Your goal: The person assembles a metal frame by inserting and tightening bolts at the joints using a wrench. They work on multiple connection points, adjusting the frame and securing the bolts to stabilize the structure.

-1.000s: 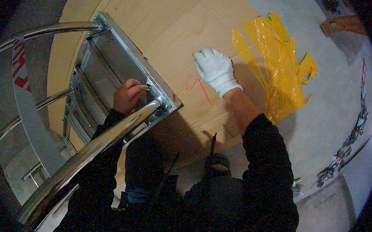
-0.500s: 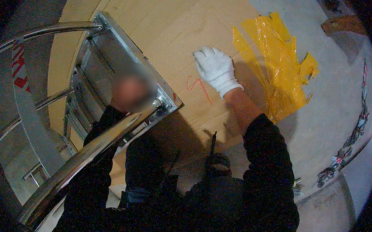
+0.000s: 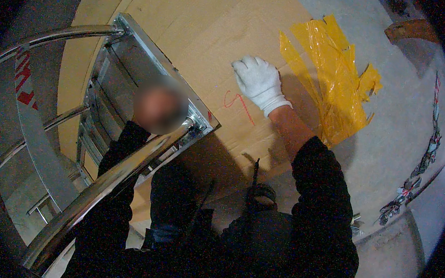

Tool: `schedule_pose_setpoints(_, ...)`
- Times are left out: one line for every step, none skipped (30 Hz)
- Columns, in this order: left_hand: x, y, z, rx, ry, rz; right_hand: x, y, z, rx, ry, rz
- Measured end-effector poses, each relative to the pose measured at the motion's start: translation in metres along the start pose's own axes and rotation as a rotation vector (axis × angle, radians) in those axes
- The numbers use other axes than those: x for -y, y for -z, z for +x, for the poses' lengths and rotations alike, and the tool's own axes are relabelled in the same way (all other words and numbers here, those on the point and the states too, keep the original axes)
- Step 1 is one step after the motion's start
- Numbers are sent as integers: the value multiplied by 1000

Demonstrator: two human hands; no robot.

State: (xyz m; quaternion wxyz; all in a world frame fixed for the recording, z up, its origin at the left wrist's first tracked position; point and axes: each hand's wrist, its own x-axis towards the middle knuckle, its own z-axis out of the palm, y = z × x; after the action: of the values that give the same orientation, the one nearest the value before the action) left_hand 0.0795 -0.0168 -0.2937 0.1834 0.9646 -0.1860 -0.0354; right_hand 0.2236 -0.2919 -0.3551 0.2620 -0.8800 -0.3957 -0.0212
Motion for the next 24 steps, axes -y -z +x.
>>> schedule_pose_setpoints(6,-8,-6,-6,18,-23,0,-1,0,7,-5,-3)
schedule_pose_setpoints(10,-15,-15,-12,42,-41,1,-3,0,-1,5,11)
schedule_pose_setpoints(7,-13,-11,-19,42,-39,0,-4,0,-7,5,15)
schedule_pose_setpoints(4,-9,-10,-12,34,-15,-1,-4,-1,-14,6,21)
schedule_pose_setpoints(0,-5,-9,-5,27,10,-1,-4,-1,-10,5,19)
schedule_pose_setpoints(-18,17,10,18,3,50,-3,-4,-3,-4,-7,12)
schedule_pose_setpoints(-29,30,19,38,-18,94,-4,-3,-3,-1,-13,7)
schedule_pose_setpoints(-31,29,21,30,-8,71,-5,-3,-4,9,-18,-10)
schedule_pose_setpoints(-34,32,20,24,16,59,-4,-3,-3,18,-11,-14)
schedule_pose_setpoints(-36,34,19,17,40,45,-3,-2,-2,28,-5,-19)
schedule_pose_setpoints(-37,36,19,32,40,53,-2,-3,-1,19,-1,-1)
schedule_pose_setpoints(-35,36,20,46,33,55,-2,-3,-2,11,-4,10)
schedule_pose_setpoints(-34,35,21,60,26,57,-3,-4,-3,3,-7,21)
schedule_pose_setpoints(-34,32,22,38,28,57,-4,-4,-4,6,-12,18)
schedule_pose_setpoints(-37,32,21,19,36,65,-4,-4,-3,6,-10,22)
schedule_pose_setpoints(-38,32,20,-1,44,73,-3,-4,-2,5,-8,26)
schedule_pose_setpoints(-38,33,19,-1,46,66,-3,-3,-2,-5,-5,29)
schedule_pose_setpoints(-37,31,18,-2,45,56,-3,-4,-2,-13,-2,28)
schedule_pose_setpoints(-37,29,17,-3,45,46,-3,-3,-3,-21,1,28)
schedule_pose_setpoints(-37,27,14,29,108,47,-2,-2,-2,-4,-4,21)
schedule_pose_setpoints(-39,25,9,63,170,45,-1,-1,-2,15,-11,13)
schedule_pose_setpoints(-39,24,7,96,232,44,0,0,-2,34,-19,6)
schedule_pose_setpoints(-40,22,8,49,215,39,-1,0,-3,32,-19,2)
schedule_pose_setpoints(-43,21,10,3,199,37,-2,-2,-2,29,-17,1)
